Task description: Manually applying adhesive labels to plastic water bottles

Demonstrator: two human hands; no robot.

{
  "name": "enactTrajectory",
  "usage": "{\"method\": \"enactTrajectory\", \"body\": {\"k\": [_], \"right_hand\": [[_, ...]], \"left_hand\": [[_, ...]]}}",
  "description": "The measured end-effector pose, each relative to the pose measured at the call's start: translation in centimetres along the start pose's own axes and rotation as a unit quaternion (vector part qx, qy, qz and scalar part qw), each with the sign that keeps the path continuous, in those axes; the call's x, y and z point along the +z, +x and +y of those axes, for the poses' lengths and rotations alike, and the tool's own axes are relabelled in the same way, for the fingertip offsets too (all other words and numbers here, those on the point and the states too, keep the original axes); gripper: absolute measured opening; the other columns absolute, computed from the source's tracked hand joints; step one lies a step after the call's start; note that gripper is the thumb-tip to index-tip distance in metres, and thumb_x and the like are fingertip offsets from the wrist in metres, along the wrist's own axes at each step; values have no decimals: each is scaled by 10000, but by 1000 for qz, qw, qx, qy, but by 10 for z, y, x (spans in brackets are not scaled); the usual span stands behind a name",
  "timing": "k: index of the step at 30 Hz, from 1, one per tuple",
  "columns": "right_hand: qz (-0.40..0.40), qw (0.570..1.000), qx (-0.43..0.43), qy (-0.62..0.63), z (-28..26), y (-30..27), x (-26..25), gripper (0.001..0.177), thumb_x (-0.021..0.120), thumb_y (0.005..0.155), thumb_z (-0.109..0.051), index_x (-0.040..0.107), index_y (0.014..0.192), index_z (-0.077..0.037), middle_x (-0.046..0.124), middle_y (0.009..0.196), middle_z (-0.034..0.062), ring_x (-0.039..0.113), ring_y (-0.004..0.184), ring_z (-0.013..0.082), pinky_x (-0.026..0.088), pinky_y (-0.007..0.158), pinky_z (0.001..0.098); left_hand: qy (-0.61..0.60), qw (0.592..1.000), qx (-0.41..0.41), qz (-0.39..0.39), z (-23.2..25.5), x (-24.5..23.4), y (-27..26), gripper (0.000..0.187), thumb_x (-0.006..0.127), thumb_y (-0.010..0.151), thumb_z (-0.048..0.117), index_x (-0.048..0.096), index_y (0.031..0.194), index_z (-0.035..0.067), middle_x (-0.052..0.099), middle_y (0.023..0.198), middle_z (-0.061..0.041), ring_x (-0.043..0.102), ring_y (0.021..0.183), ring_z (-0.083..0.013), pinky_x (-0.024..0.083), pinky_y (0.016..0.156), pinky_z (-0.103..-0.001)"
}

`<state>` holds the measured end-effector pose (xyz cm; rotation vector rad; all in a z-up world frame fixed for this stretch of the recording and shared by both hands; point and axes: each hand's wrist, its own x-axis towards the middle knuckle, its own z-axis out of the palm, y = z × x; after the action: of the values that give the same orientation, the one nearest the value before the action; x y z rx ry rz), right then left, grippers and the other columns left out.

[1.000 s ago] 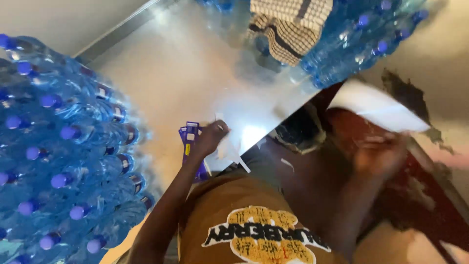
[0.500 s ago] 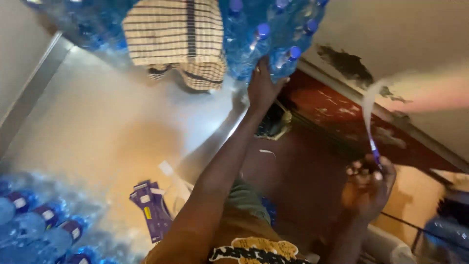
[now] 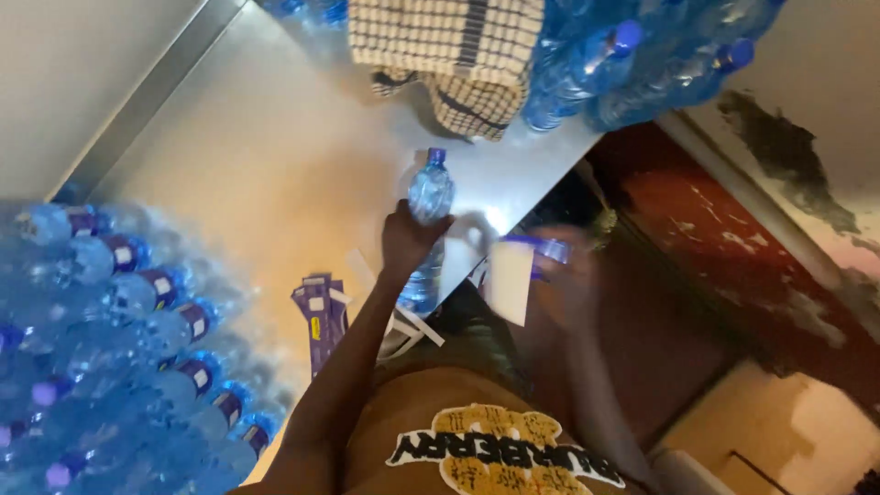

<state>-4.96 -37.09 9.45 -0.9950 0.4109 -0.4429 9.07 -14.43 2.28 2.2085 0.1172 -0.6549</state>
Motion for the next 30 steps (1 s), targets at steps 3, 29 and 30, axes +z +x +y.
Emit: {"method": "enactTrajectory", "body": {"k": [3,29,30], "right_hand": [[-93,989,8,-111,121,-1,16,478,892,903,-48,651,1308,30,756,1061,197,761,757,223,610,591,365],[-62,976,175,-114,124,-95,64,474,786,1063,-73,548,1473,-83,613,1376,11,556,1092,26,542,923,170],[-62,976,175,-115,128,-94,58,474,786,1063,-73,548,1473,-83,613,1376,11,556,1092,26,542,923,170]], "left_hand": [[76,996,-40,-5,-44,-17,0,1122,843,728,908,660,1319,-28,766,1173,-314,776,1136,-497,630,945,-573],[-402,884,-193,139,-53,-72,-141,212,926,955,269,764,929,135,705,859,-29,652,825,-144,534,885,-443],[-402,884,-194,139,-57,-71,-140,212,926,955,269,764,929,135,705,859,-29,652,825,-144,534,885,-443]]}}
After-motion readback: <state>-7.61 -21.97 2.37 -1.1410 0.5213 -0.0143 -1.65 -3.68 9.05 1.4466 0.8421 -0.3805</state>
